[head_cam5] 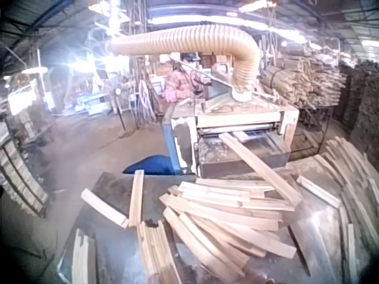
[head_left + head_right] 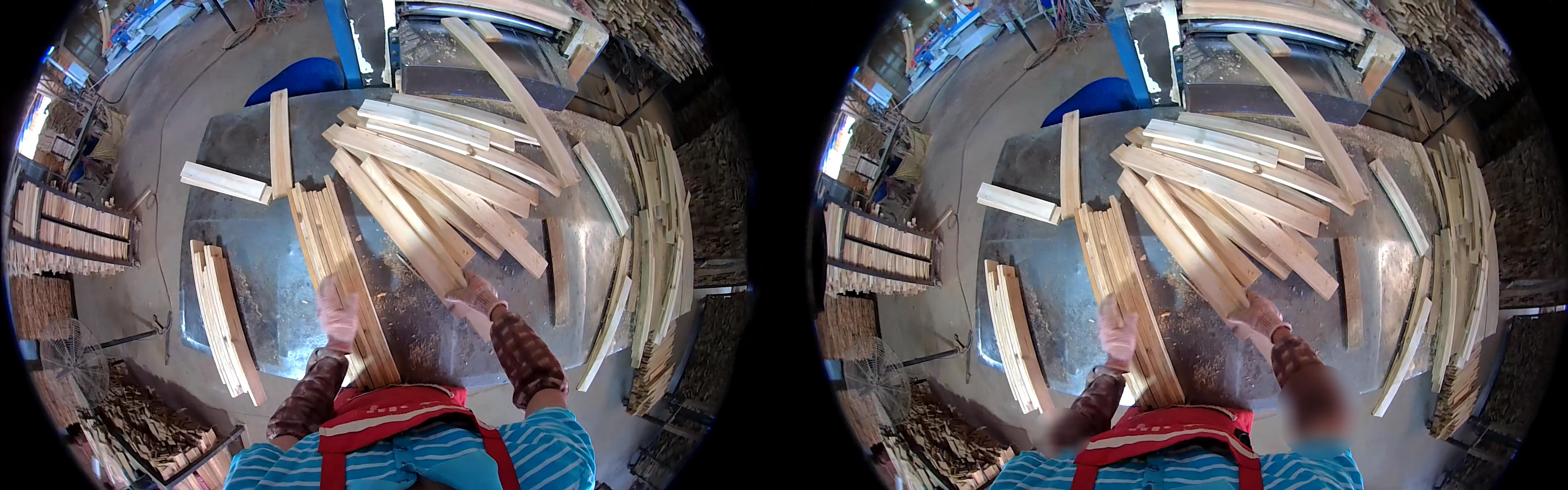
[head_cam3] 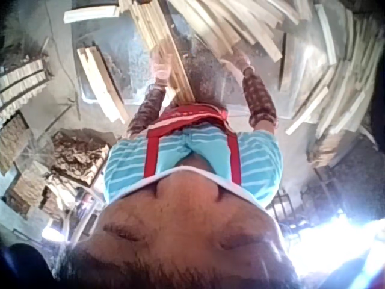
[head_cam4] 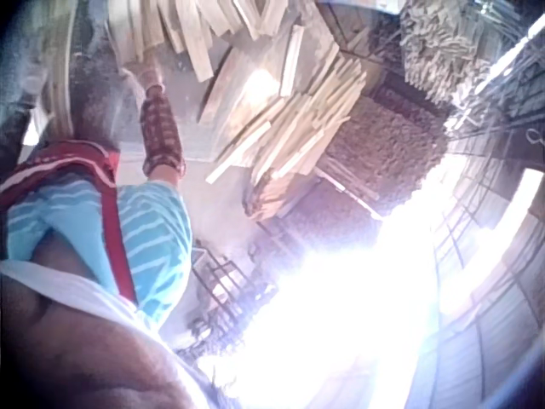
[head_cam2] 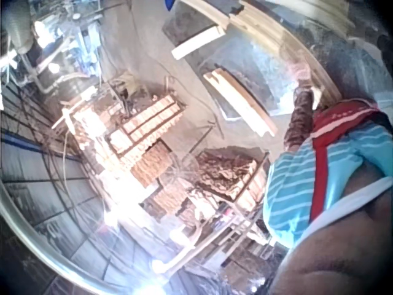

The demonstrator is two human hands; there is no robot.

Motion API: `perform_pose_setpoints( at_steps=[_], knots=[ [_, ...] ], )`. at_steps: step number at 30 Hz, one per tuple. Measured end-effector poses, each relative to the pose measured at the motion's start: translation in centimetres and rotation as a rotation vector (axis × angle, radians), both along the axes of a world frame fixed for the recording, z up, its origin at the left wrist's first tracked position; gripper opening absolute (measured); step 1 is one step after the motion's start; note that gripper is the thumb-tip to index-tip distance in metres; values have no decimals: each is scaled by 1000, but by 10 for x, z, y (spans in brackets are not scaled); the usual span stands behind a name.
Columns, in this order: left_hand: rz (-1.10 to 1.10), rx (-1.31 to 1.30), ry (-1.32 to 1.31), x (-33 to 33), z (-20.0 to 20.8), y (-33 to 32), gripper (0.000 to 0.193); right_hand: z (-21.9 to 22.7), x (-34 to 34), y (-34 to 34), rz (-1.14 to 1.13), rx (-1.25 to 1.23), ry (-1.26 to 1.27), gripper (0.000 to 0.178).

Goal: The person gathers thin wooden planks from a pile on a workbench, aligns them into neat stacks, and carries the stacks to a nearby rack. They place the stacks onto the rack and return to the workbench to repeat the process with remaining planks.

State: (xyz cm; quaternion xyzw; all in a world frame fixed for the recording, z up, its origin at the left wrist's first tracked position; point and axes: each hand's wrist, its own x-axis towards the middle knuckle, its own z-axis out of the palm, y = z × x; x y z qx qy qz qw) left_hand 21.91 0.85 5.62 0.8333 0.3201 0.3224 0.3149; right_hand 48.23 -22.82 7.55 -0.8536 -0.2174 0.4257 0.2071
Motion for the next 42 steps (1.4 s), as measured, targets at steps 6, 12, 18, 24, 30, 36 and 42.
perform_pose_setpoints(
  at_steps=[6, 12, 18, 24, 30, 36, 42],
  knots=[
    [40, -1608, -113, 109, 34, -36, 58, 45, -61, 7, 38, 239, 2, 53],
    [41, -1554, -94, 94, 4, -44, 29, 65, -57, -22, -176, 88, -115, 45],
    [73, -1541, -168, 62, 28, -68, 36, 40, -70, -14, -199, 277, -10, 37],
    [131, -1651, -224, 73, 23, -62, 40, 95, 25, 62, 465, 74, -452, 39],
    [123, -1452, -240, 76, 12, -49, 22, 52, 255, 69, -198, 252, -1375, 88],
    [106, -1179, -192, 36, 16, -8, 23, 2, 291, 78, -389, 186, -584, 77],
    [182, -1003, -272, 9, 88, 46, 27, 6, 251, 56, -363, 163, -682, 77]
  ],
)
